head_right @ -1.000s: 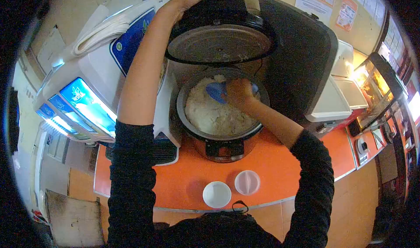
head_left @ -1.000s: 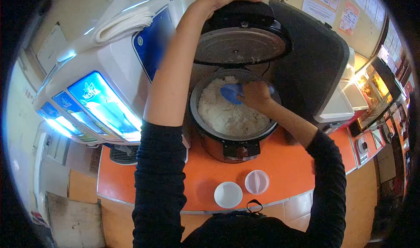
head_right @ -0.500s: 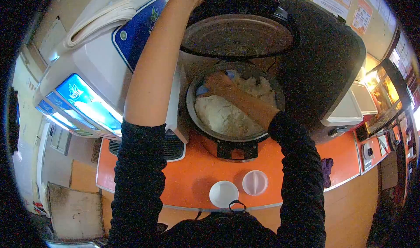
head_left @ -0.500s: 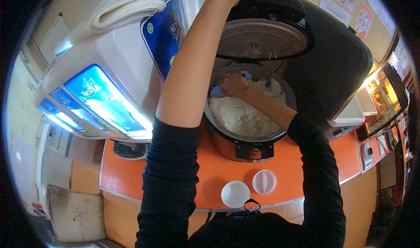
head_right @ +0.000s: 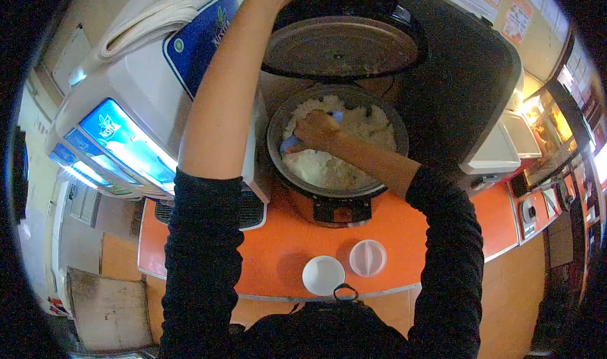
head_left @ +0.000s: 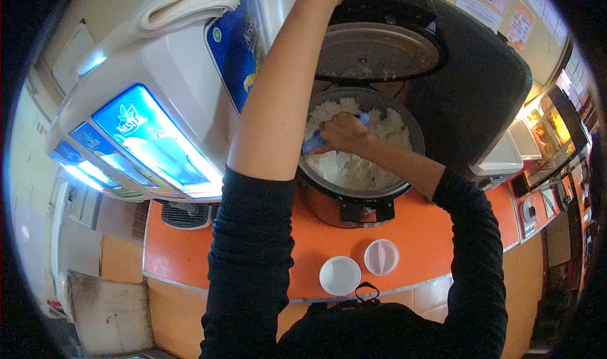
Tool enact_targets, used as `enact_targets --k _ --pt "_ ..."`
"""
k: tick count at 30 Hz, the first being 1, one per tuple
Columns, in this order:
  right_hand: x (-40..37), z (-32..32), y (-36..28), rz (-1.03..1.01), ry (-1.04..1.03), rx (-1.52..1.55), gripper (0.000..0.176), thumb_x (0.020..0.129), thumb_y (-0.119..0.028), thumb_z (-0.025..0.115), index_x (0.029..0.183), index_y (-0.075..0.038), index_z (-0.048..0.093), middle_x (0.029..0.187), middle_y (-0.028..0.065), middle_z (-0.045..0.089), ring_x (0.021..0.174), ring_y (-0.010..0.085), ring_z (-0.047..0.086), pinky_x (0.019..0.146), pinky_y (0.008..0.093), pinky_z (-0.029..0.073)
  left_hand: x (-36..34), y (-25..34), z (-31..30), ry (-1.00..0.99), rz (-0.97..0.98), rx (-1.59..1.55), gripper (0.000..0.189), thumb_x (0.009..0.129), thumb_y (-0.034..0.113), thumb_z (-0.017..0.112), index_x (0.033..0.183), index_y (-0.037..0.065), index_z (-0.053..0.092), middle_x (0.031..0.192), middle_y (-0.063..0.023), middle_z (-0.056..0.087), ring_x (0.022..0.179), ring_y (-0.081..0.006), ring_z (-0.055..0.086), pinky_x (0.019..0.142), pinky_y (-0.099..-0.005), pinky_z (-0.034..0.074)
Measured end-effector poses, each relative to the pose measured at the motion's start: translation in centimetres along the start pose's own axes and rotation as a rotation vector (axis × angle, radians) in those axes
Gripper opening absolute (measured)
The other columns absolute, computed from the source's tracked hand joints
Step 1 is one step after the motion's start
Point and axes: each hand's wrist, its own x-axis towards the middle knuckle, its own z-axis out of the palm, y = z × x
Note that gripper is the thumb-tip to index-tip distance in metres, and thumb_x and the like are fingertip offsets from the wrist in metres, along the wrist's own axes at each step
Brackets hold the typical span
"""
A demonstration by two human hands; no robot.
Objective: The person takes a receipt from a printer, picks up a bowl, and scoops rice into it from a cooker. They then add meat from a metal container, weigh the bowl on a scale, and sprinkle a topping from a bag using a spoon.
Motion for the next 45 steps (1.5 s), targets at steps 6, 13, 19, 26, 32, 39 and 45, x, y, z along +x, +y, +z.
enact_targets --k 6,13,19,26,32,39,45 --pt "-4.3 -1.7 -1.2 0.047 -0.002 0.070 0.080 0.083 -0.073 0.034 0.077 -0.001 0.068 0.079 0.0175 0.066 0.078 0.0322 0.066 0.074 0.0423 0.052 0.9 -1.1 -0.6 -0.004 0.005 -0.026 0.053 0.076 0.049 0.066 0.119 0.019 0.064 0.135 -0.0084 0.050 0.128 -0.0266 0.038 0.108 -0.0400 0.024" --pt "-8.2 -1.4 -2.0 0.149 -0.132 0.238 0.073 0.093 -0.060 0.027 0.075 -0.002 0.068 0.080 0.0212 0.066 0.079 0.0350 0.066 0.078 0.0453 0.051 -2.3 2.0 1.0 0.125 -0.117 0.007 0.051 0.076 0.048 0.066 0.117 0.018 0.065 0.129 -0.0082 0.055 0.123 -0.0256 0.044 0.106 -0.0383 0.026" --pt "-11.3 -1.5 -1.1 0.211 -0.186 0.343 0.068 0.097 -0.052 0.025 0.084 -0.001 0.067 0.086 0.0232 0.065 0.086 0.0376 0.064 0.079 0.0467 0.051 -1.1 0.7 0.1 0.110 -0.121 -0.054 0.052 0.076 0.048 0.067 0.118 0.018 0.064 0.129 -0.0080 0.056 0.123 -0.0254 0.045 0.106 -0.0374 0.026" --pt "-14.0 -1.2 5.8 0.300 -0.563 0.494 0.026 0.081 -0.023 0.055 0.088 0.001 0.063 0.083 0.0202 0.064 0.079 0.0333 0.064 0.072 0.0390 0.052 -4.0 2.0 1.4 0.143 -0.128 -0.134 0.052 0.075 0.047 0.069 0.111 0.008 0.067 0.119 -0.0101 0.062 0.113 -0.0227 0.053 0.101 -0.0333 0.033" --pt "-20.0 -2.4 7.1 0.533 -0.401 0.645 0.022 0.073 -0.020 0.062 0.082 0.000 0.060 0.079 0.0144 0.060 0.076 0.0264 0.057 0.066 0.0323 0.050 -8.4 2.2 4.7 0.129 0.022 -0.236 0.040 0.072 0.037 0.077 0.099 0.007 0.071 0.094 -0.0054 0.070 0.088 -0.0175 0.063 0.083 -0.0281 0.046" --pt "-26.5 -6.3 -5.9 0.491 -0.668 1.310 0.028 0.084 -0.026 0.052 0.086 -0.001 0.063 0.062 0.0030 0.052 0.050 0.0108 0.048 0.045 0.0261 0.043 -15.3 -5.9 14.7 0.418 0.154 0.174 0.076 0.047 0.062 0.082 0.086 -0.002 0.066 0.092 -0.0201 0.067 0.086 -0.0312 0.066 0.078 -0.0357 0.052" --pt "-27.9 6.8 -16.7 0.612 -0.709 1.482 0.027 0.089 -0.028 0.052 0.093 -0.002 0.061 0.070 0.0044 0.057 0.056 0.0108 0.052 0.046 0.0253 0.044 -22.3 -10.1 22.7 0.479 0.167 0.256 0.085 0.050 0.047 0.087 0.107 -0.007 0.055 0.116 -0.0262 0.053 0.111 -0.0358 0.052 0.097 -0.0396 0.039"
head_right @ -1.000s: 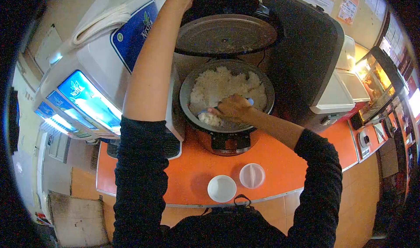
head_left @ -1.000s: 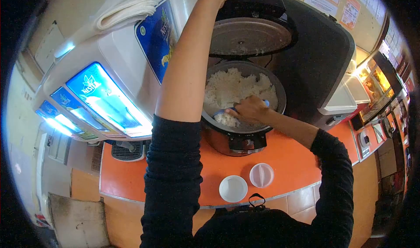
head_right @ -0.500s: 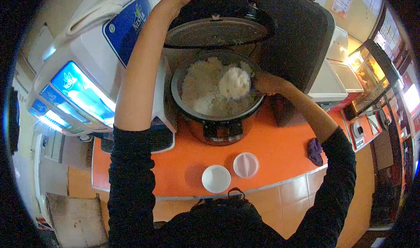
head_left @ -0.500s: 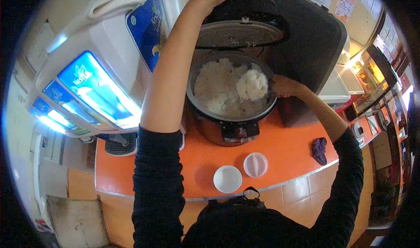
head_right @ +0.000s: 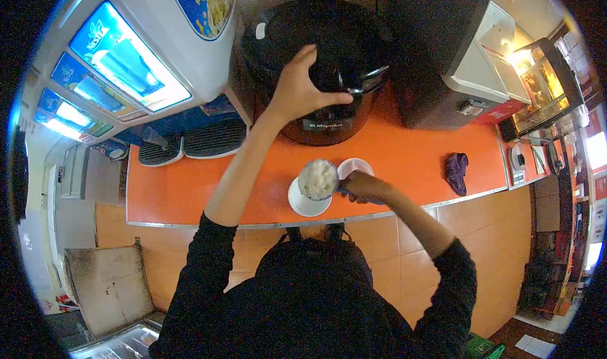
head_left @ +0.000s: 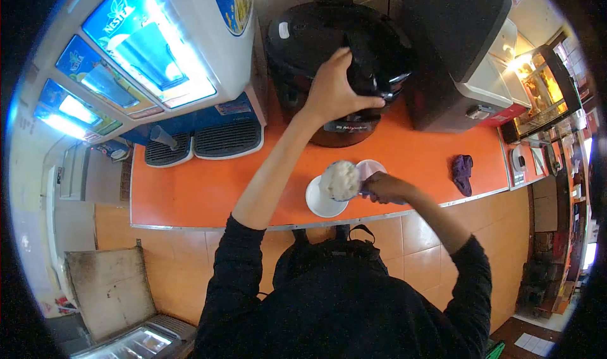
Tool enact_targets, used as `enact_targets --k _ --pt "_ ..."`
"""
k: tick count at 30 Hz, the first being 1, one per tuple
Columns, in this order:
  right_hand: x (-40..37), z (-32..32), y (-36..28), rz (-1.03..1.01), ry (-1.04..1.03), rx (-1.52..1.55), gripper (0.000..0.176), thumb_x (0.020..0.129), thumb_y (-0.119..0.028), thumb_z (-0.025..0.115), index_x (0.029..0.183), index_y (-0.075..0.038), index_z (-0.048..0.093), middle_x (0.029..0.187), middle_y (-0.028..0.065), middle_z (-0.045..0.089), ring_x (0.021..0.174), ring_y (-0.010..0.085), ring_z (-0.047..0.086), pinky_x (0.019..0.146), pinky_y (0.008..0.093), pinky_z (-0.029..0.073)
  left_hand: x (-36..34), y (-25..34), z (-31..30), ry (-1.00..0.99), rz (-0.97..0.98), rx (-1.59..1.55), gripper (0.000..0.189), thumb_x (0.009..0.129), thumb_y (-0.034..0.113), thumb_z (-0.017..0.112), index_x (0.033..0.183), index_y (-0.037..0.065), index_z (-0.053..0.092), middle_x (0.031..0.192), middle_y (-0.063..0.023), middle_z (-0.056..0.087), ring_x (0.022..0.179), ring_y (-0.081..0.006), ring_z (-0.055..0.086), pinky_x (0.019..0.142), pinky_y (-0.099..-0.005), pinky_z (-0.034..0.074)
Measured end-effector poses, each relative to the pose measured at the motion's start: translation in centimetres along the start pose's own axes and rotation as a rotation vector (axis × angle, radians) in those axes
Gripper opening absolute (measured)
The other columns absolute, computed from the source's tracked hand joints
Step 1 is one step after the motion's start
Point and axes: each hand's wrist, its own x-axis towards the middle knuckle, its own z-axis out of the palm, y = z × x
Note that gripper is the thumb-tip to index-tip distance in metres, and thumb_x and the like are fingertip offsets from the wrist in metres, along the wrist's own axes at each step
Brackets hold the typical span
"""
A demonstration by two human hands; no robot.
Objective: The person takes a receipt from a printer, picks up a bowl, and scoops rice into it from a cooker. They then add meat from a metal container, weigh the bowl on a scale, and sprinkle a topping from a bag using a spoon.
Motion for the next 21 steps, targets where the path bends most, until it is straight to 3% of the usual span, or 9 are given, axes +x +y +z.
enact_targets --k 2,4,7,10,11,15,18,20,21 --pt "4.1 2.8 2.9 0.081 0.016 -0.063 0.030 0.090 -0.028 0.052 0.097 0.000 0.061 0.075 0.0051 0.059 0.060 0.0114 0.055 0.047 0.0265 0.045 -1.2 0.1 0.0 -0.062 -0.071 0.005 0.095 0.052 0.046 0.087 0.122 -0.007 0.050 0.130 -0.0277 0.046 0.123 -0.0371 0.044 0.106 -0.0397 0.032" --pt "6.5 5.9 5.1 -0.067 0.589 -0.614 0.029 0.091 -0.025 0.050 0.106 -0.001 0.058 0.076 0.0100 0.061 0.061 0.0254 0.059 0.055 0.0376 0.050 -1.8 0.8 -0.3 0.030 -0.002 0.000 0.083 0.060 0.039 0.082 0.120 -0.008 0.048 0.119 -0.0225 0.052 0.108 -0.0396 0.053 0.098 -0.0422 0.039" --pt "6.1 9.0 2.4 0.058 0.663 -0.667 0.040 0.090 -0.018 0.047 0.127 -0.003 0.046 0.091 0.0200 0.060 0.075 0.0394 0.062 0.065 0.0497 0.049 -3.4 0.6 -0.9 -0.003 -0.053 -0.152 0.077 0.071 0.033 0.078 0.129 -0.003 0.043 0.131 -0.0208 0.044 0.122 -0.0347 0.043 0.105 -0.0387 0.033" --pt "6.5 12.6 4.0 -0.243 0.959 -0.923 0.057 0.080 -0.010 0.053 0.133 0.003 0.038 0.105 0.0253 0.055 0.091 0.0380 0.061 0.061 0.0450 0.053 -8.0 0.9 -1.8 0.159 -0.018 -0.152 0.061 0.080 0.022 0.069 0.130 0.001 0.041 0.131 -0.0169 0.041 0.123 -0.0315 0.040 0.102 -0.0394 0.035" --pt "6.7 13.5 4.7 -0.281 0.914 -0.824 0.077 0.078 -0.004 0.052 0.147 -0.013 0.019 0.120 0.0281 0.044 0.087 0.0428 0.059 0.067 0.0523 0.050 -10.5 1.1 -1.8 0.192 -0.142 -0.160 0.058 0.080 0.018 0.067 0.129 0.001 0.042 0.128 -0.0177 0.043 0.121 -0.0322 0.040 0.100 -0.0414 0.035" --pt "4.2 13.1 3.3 -0.278 0.852 -0.624 0.077 0.080 -0.002 0.051 0.148 -0.021 0.019 0.114 0.0275 0.048 0.084 0.0449 0.058 0.072 0.0536 0.049 -25.3 -4.3 0.8 0.006 -0.588 -0.101 0.060 0.077 0.018 0.068 0.129 0.003 0.041 0.121 -0.0179 0.047 0.116 -0.0314 0.040 0.096 -0.0439 0.036" --pt "1.9 8.8 1.2 -0.126 0.720 -0.335 0.067 0.084 -0.007 0.050 0.145 -0.024 0.028 0.112 0.0269 0.053 0.093 0.0459 0.058 0.081 0.0555 0.046 -30.6 -4.1 1.9 -0.431 -1.173 -0.355 0.072 0.075 0.022 0.072 0.134 0.005 0.035 0.117 -0.0194 0.050 0.109 -0.0293 0.053 0.087 -0.0430 0.044" --pt "1.0 6.0 0.2 -0.218 0.735 -0.414 0.056 0.087 -0.014 0.050 0.141 -0.021 0.037 0.109 0.0250 0.059 0.095 0.0431 0.059 0.080 0.0526 0.048 -32.1 -3.5 2.4 -0.503 -1.267 -0.507 0.072 0.076 0.027 0.072 0.134 0.007 0.034 0.117 -0.0177 0.052 0.100 -0.0268 0.058 0.079 -0.0417 0.048" --pt "0.1 5.2 -1.1 -0.193 0.739 -0.423 0.041 0.087 -0.021 0.050 0.128 -0.016 0.053 0.107 0.0203 0.062 0.091 0.0423 0.061 0.081 0.0501 0.049 -32.4 -3.0 2.5 -0.580 -1.354 -0.656 0.073 0.077 0.032 0.071 0.135 0.008 0.033 0.117 -0.0160 0.054 0.091 -0.0244 0.063 0.071 -0.0405 0.052"
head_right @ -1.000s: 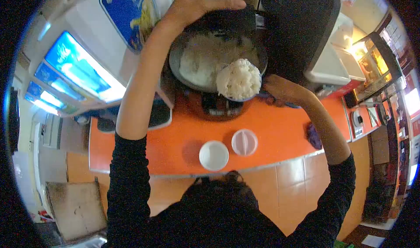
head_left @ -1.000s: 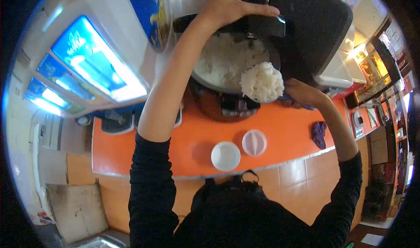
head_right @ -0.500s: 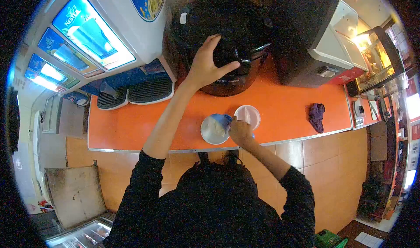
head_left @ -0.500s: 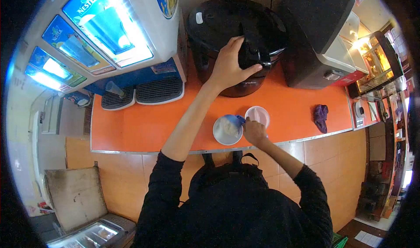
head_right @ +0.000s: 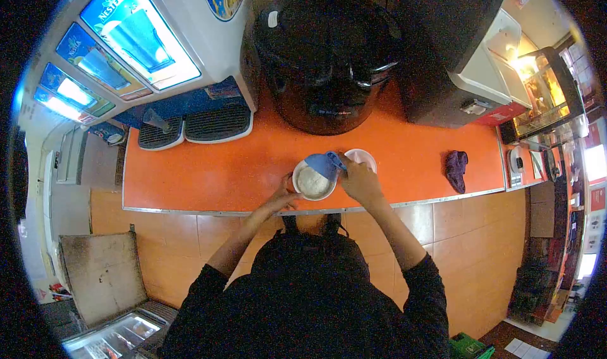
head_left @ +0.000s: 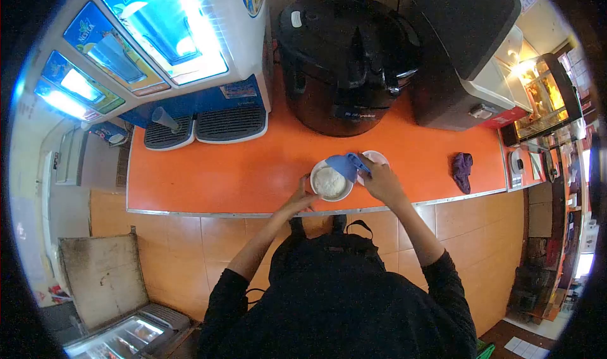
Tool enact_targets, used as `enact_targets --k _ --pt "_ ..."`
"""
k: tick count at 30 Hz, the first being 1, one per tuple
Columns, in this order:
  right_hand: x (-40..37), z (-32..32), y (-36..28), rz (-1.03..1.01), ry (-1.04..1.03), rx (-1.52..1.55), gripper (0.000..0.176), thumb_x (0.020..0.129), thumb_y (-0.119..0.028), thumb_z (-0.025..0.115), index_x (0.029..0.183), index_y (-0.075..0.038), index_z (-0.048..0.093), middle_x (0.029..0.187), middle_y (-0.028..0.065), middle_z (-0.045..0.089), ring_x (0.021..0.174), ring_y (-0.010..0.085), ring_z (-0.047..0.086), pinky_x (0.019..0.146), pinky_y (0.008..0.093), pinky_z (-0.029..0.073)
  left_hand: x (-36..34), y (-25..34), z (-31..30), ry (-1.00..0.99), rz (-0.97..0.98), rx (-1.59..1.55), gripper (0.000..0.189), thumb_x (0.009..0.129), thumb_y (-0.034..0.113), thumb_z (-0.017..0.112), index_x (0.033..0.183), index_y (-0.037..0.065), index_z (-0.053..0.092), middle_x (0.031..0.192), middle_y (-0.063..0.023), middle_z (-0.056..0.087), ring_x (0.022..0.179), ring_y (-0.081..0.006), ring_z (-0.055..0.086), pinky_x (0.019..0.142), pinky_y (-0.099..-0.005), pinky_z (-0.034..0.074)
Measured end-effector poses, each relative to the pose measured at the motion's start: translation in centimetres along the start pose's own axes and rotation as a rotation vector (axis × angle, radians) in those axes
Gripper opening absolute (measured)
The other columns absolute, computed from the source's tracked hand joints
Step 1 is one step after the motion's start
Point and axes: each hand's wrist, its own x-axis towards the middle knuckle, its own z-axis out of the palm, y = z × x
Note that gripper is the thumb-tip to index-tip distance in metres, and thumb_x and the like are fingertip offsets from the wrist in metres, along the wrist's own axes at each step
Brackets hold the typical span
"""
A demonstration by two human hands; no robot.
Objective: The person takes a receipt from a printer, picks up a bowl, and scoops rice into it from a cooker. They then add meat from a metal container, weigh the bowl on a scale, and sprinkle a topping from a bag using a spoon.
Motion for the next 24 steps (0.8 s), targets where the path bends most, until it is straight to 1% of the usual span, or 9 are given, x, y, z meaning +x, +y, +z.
enact_targets --k 3,6,10,13,15,16,18,22,24 --pt "2.1 2.4 0.5 -0.046 -0.167 -0.222 0.031 0.080 -0.021 0.051 0.103 -0.005 0.065 0.088 0.0217 0.066 0.082 0.0382 0.066 0.074 0.0502 0.052 -0.3 0.3 2.3 -0.051 0.066 -0.170 0.068 0.081 0.023 0.065 0.137 0.008 0.028 0.113 -0.0165 0.055 0.082 -0.0221 0.066 0.073 -0.0357 0.052" --pt "1.9 4.3 -2.8 0.108 -0.211 -0.291 0.025 0.076 -0.021 0.052 0.085 -0.003 0.067 0.088 0.0201 0.067 0.083 0.0343 0.067 0.073 0.0464 0.053 2.4 -3.5 3.1 -0.252 0.117 -0.464 0.053 0.085 0.022 0.060 0.130 0.008 0.035 0.111 -0.0150 0.056 0.086 -0.0230 0.065 0.077 -0.0367 0.051" --pt "2.9 5.0 -2.0 0.100 -0.186 -0.328 0.031 0.071 -0.024 0.058 0.093 -0.002 0.065 0.086 0.0198 0.067 0.082 0.0329 0.067 0.072 0.0462 0.053 2.9 -5.1 3.9 -0.219 0.097 -0.477 0.044 0.087 0.022 0.055 0.124 0.006 0.039 0.110 -0.0136 0.056 0.089 -0.0251 0.065 0.081 -0.0383 0.050" --pt "4.1 2.4 -1.7 0.061 -0.351 -0.277 0.026 0.071 -0.023 0.058 0.083 -0.001 0.065 0.082 0.0200 0.066 0.078 0.0331 0.066 0.066 0.0444 0.053 3.5 -5.5 3.7 -0.238 -0.001 -0.644 0.043 0.090 0.031 0.055 0.121 0.003 0.045 0.118 -0.0158 0.055 0.104 -0.0279 0.060 0.092 -0.0375 0.045" --pt "1.8 0.1 -4.0 -0.030 -0.020 -0.303 0.020 0.071 -0.020 0.058 0.076 -0.002 0.065 0.078 0.0179 0.066 0.070 0.0320 0.066 0.059 0.0430 0.052 0.7 -5.1 4.7 -0.223 0.097 -0.599 0.038 0.090 0.031 0.053 0.115 0.003 0.047 0.114 -0.0161 0.056 0.108 -0.0287 0.058 0.095 -0.0388 0.043" --pt "1.4 1.4 -3.6 -0.020 -0.025 -0.297 0.020 0.071 -0.020 0.058 0.076 -0.002 0.065 0.078 0.0179 0.066 0.070 0.0320 0.066 0.059 0.0430 0.052 0.5 -4.9 5.0 -0.228 0.085 -0.596 0.038 0.090 0.031 0.053 0.115 0.003 0.047 0.114 -0.0161 0.056 0.108 -0.0287 0.058 0.095 -0.0388 0.043" --pt "1.1 4.9 -2.3 -0.315 0.210 -0.664 0.016 0.073 -0.016 0.056 0.076 -0.003 0.065 0.074 0.0152 0.065 0.066 0.0300 0.067 0.055 0.0419 0.052 1.5 -4.5 5.2 -0.098 -0.113 -0.668 0.030 0.090 0.027 0.051 0.107 0.003 0.047 0.114 -0.0168 0.055 0.110 -0.0293 0.056 0.097 -0.0399 0.042" --pt "0.8 8.3 -2.3 0.087 0.011 -0.469 0.017 0.076 -0.015 0.053 0.079 -0.004 0.065 0.076 0.0137 0.066 0.065 0.0294 0.067 0.054 0.0403 0.052 3.2 -5.8 5.3 -0.105 -0.098 -0.753 0.026 0.089 0.019 0.049 0.108 0.001 0.046 0.117 -0.0178 0.053 0.112 -0.0297 0.055 0.098 -0.0401 0.043" --pt "1.8 6.6 -1.6 0.020 0.040 -0.466 0.017 0.076 -0.015 0.053 0.080 -0.004 0.065 0.077 0.0138 0.066 0.066 0.0291 0.067 0.055 0.0402 0.052 4.0 -4.6 4.9 -0.101 -0.090 -0.806 0.031 0.087 0.010 0.046 0.115 -0.003 0.045 0.121 -0.0181 0.051 0.111 -0.0306 0.054 0.100 -0.0398 0.043"
